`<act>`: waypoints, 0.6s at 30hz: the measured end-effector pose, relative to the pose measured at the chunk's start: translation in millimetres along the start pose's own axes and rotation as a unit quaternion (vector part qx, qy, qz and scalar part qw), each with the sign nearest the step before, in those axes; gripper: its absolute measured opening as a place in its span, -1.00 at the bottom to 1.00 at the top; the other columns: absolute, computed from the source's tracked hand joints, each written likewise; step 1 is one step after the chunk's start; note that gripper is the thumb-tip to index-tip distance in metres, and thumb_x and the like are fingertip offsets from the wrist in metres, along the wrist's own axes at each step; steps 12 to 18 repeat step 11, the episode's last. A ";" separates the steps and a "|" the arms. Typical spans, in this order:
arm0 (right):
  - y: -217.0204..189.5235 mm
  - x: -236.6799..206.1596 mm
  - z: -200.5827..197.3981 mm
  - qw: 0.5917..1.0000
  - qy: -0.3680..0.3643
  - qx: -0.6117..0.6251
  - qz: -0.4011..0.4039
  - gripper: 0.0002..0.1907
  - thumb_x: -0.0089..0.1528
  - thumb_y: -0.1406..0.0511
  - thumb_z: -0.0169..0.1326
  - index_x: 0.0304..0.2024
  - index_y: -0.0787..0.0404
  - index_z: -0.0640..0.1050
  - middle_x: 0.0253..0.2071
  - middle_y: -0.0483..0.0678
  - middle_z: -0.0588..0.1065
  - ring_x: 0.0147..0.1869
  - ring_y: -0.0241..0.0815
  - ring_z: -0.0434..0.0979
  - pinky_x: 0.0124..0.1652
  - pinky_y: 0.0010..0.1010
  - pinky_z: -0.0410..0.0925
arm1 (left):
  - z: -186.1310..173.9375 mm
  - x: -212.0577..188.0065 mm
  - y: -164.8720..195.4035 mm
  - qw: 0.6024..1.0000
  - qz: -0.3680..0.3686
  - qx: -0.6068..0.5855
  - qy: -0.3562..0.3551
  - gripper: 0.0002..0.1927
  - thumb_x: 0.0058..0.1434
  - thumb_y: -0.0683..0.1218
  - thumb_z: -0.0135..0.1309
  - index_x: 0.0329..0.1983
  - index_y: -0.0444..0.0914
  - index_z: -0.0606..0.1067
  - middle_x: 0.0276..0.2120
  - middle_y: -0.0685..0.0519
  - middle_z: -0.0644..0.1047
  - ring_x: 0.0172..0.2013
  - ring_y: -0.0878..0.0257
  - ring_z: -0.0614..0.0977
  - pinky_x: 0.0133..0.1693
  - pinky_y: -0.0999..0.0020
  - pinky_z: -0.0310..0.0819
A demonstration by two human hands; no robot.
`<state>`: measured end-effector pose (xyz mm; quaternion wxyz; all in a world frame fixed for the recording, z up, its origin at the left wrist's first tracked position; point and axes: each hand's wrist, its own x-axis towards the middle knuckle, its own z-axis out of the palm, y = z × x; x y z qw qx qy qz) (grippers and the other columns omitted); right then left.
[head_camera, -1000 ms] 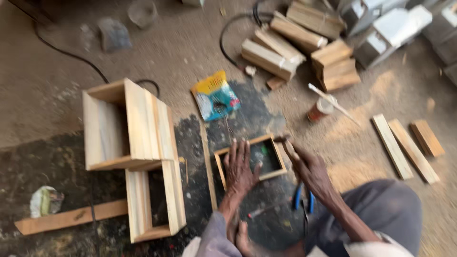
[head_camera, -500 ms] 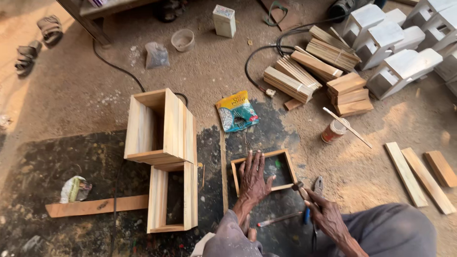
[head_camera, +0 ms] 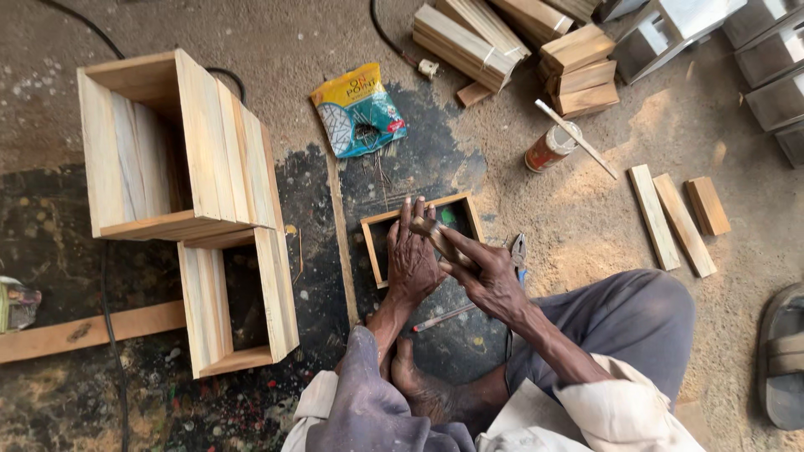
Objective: The person assembles a small wooden frame by applying glue to the ends of wooden planks and joining them with nails. They use a hammer to drive the nails and a stick to spread the glue, working on the floor surrounded by wood pieces and tools.
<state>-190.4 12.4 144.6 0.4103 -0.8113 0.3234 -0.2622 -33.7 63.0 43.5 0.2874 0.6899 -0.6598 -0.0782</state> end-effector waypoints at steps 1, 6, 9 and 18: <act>-5.5 4.8 8.5 0.998 0.003 -0.005 -0.069 -0.33 0.22 0.35 0.23 0.39 0.15 0.38 -0.21 0.10 0.63 -0.47 -0.19 0.53 -0.44 -0.25 0.37 | 1.7 -1.2 -1.8 1.000 0.004 -0.027 0.012 -0.04 0.33 0.42 -0.14 0.55 -0.28 -0.01 0.53 -0.18 -0.05 0.52 -0.10 -0.08 0.41 -0.13 -0.15; -7.4 64.4 56.0 0.990 -0.089 -0.048 -0.098 -0.41 0.33 0.27 0.18 0.41 0.09 0.38 -0.29 0.13 0.56 -0.34 0.01 0.56 -0.30 -0.13 0.42 | 4.9 -1.0 -5.2 0.995 -0.035 0.087 -0.037 -0.18 0.49 0.31 -0.20 0.63 -0.18 -0.05 0.60 -0.12 -0.07 0.59 -0.05 -0.11 0.54 -0.11 -0.29; -4.5 96.9 64.5 0.963 -0.215 -0.160 -0.013 -0.42 0.38 0.21 0.09 0.44 0.03 0.33 -0.30 0.21 0.56 -0.35 0.12 0.58 -0.26 -0.06 0.44 | 3.0 4.9 -6.2 0.993 -0.057 0.067 -0.075 -0.10 0.34 0.39 -0.16 0.57 -0.14 -0.05 0.55 -0.10 -0.10 0.52 -0.05 -0.17 0.47 -0.16 -0.38; -1.8 104.9 63.5 0.966 -0.187 -0.178 -0.026 -0.37 0.35 0.18 0.08 0.47 0.01 0.31 -0.20 0.24 0.58 -0.25 0.19 0.62 -0.14 0.00 0.45 | -0.5 9.4 -8.4 0.994 -0.061 0.065 -0.070 -0.05 0.36 0.44 -0.13 0.62 -0.10 -0.08 0.59 -0.07 -0.14 0.57 -0.01 -0.22 0.52 -0.13 -0.38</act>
